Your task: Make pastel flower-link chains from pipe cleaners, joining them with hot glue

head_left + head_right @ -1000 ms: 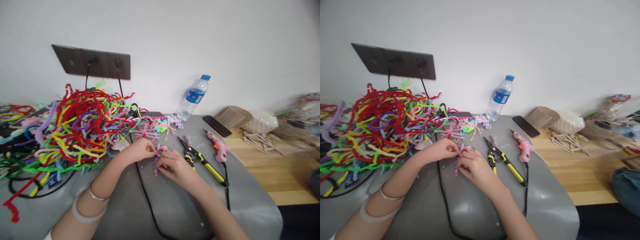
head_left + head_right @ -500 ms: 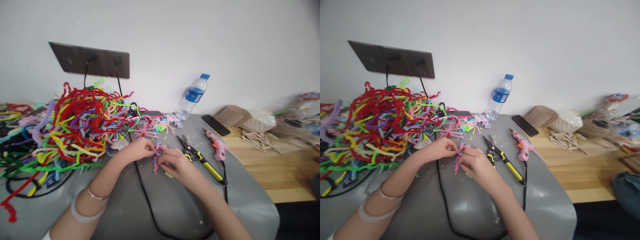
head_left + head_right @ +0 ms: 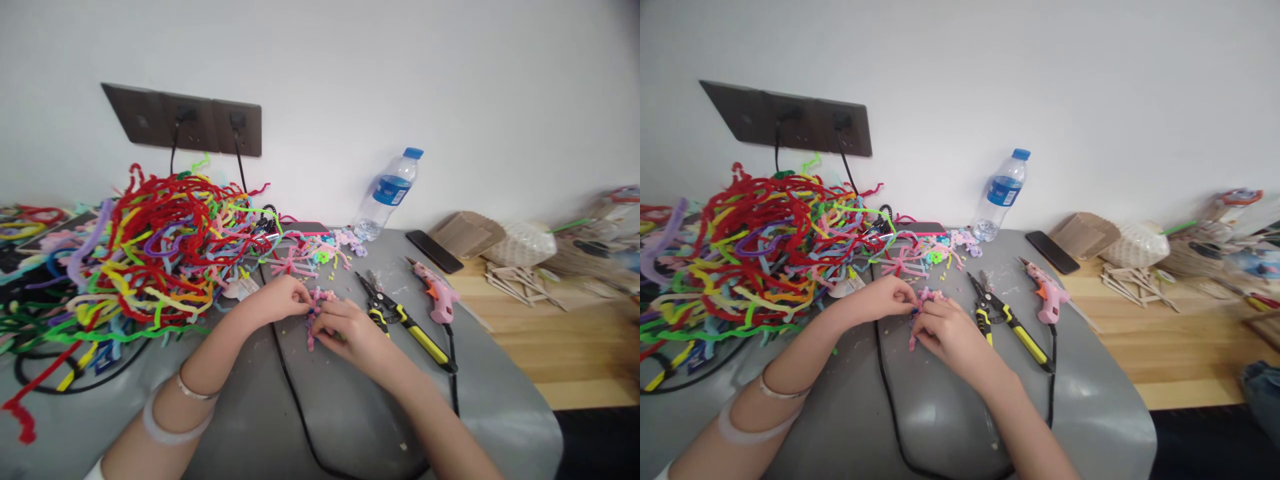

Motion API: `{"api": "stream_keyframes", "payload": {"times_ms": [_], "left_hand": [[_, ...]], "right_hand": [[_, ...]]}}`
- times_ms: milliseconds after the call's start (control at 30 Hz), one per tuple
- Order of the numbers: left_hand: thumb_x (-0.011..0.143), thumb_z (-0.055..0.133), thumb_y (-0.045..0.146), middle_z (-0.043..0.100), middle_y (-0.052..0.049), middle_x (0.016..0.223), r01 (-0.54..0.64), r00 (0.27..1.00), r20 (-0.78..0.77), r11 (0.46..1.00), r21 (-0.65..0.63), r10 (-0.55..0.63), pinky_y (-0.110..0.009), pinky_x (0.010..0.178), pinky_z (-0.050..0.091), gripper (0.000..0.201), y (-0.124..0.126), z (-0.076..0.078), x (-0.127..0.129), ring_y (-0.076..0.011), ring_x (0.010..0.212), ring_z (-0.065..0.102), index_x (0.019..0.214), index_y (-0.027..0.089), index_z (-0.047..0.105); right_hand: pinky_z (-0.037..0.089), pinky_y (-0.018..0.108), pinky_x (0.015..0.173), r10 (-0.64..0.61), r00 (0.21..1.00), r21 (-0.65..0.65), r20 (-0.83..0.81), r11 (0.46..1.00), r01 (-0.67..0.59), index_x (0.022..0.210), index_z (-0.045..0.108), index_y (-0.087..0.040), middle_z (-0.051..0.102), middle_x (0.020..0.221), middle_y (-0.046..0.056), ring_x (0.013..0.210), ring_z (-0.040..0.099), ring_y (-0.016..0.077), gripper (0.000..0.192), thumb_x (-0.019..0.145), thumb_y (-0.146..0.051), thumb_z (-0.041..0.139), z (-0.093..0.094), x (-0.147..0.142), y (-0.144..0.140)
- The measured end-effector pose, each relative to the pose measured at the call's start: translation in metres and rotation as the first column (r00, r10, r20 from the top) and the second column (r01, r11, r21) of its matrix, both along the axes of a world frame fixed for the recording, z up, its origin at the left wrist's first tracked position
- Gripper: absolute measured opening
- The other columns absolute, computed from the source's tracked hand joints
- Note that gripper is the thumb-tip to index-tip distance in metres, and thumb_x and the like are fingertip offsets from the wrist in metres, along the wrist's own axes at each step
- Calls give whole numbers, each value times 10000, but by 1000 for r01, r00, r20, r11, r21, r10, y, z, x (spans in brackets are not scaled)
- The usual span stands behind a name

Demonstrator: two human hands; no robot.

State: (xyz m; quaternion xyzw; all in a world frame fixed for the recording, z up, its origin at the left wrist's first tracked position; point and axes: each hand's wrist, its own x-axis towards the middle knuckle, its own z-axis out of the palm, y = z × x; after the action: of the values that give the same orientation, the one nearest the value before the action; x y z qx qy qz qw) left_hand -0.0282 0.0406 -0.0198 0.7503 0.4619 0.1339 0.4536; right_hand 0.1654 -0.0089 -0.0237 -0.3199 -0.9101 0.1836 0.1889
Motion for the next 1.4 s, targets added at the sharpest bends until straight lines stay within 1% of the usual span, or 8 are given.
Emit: {"api": "stream_keyframes", "payload": {"times_ms": [400, 500, 633, 800, 933, 1067, 1200, 1400], "left_hand": [[735, 600, 230, 518, 38, 522, 8, 1000, 13, 1000, -9, -8, -219, 516, 279, 190, 0, 3, -1, -108, 535, 408, 762, 117, 751], [754, 603, 268, 493, 45, 530, -30, 999, 17, 1000, -8, 30, -228, 519, 272, 202, 0, 4, -3, -107, 530, 400, 760, 119, 739], [783, 594, 264, 412, 65, 523, -159, 987, 25, 986, 56, 158, -242, 505, 238, 187, 1, 5, -4, -109, 509, 375, 797, 122, 715], [826, 571, 226, 461, 46, 549, -283, 957, -3, 933, 221, 291, -244, 540, 282, 177, 1, 6, 0, -132, 542, 443, 880, 137, 714], [844, 552, 193, 608, -11, 657, -237, 934, -166, 897, 374, 316, -258, 608, 331, 226, -3, 9, 2, -175, 647, 552, 971, 186, 739], [839, 551, 187, 654, -36, 701, -116, 937, -271, 927, 356, 222, -275, 648, 361, 260, -5, 12, 4, -205, 711, 593, 1000, 201, 755], [825, 573, 185, 673, -22, 697, -125, 936, -274, 936, 329, 222, -265, 642, 383, 266, -6, 11, 5, -199, 689, 611, 1006, 228, 764], [819, 589, 187, 698, -13, 711, -126, 935, -280, 943, 309, 217, -254, 623, 373, 269, -6, 9, 9, -187, 665, 614, 1017, 245, 763]], "right_hand": [[391, 299, 753, -11, 999, 16, -37, 1000, 12, 803, 673, -210, 683, 827, 31, 818, 620, 178, 164, 925, -125, 603, 5, 1, -3], [408, 288, 708, -144, 976, 18, -161, 989, 149, 868, 654, -205, 642, 793, 31, 751, 587, 171, 122, 948, -165, 572, 15, 11, -9], [392, 274, 598, -353, 890, 61, -287, 921, 385, 901, 644, -206, 499, 646, -13, 599, 495, 158, 136, 949, -176, 520, 23, 27, -12], [408, 270, 561, -452, 838, 56, -307, 870, 490, 958, 632, -203, 625, 746, 26, 586, 516, 153, 177, 941, -175, 458, 21, 42, -6], [420, 265, 549, -449, 849, 46, -280, 877, 479, 1003, 633, -196, 653, 744, 25, 571, 535, 153, 187, 931, -176, 462, 17, 46, 7], [457, 274, 623, -354, 906, 41, -233, 927, 373, 1014, 636, -197, 691, 841, 47, 666, 601, 168, 187, 940, -175, 465, 18, 43, 34], [457, 274, 648, -238, 951, 60, -198, 965, 254, 988, 636, -204, 699, 845, 48, 700, 626, 176, 177, 944, -168, 468, 17, 35, 65], [481, 272, 713, -193, 937, 42, -292, 976, 214, 1003, 639, -214, 737, 968, 60, 799, 676, 185, 204, 926, -129, 470, 3, 22, 92]]}}
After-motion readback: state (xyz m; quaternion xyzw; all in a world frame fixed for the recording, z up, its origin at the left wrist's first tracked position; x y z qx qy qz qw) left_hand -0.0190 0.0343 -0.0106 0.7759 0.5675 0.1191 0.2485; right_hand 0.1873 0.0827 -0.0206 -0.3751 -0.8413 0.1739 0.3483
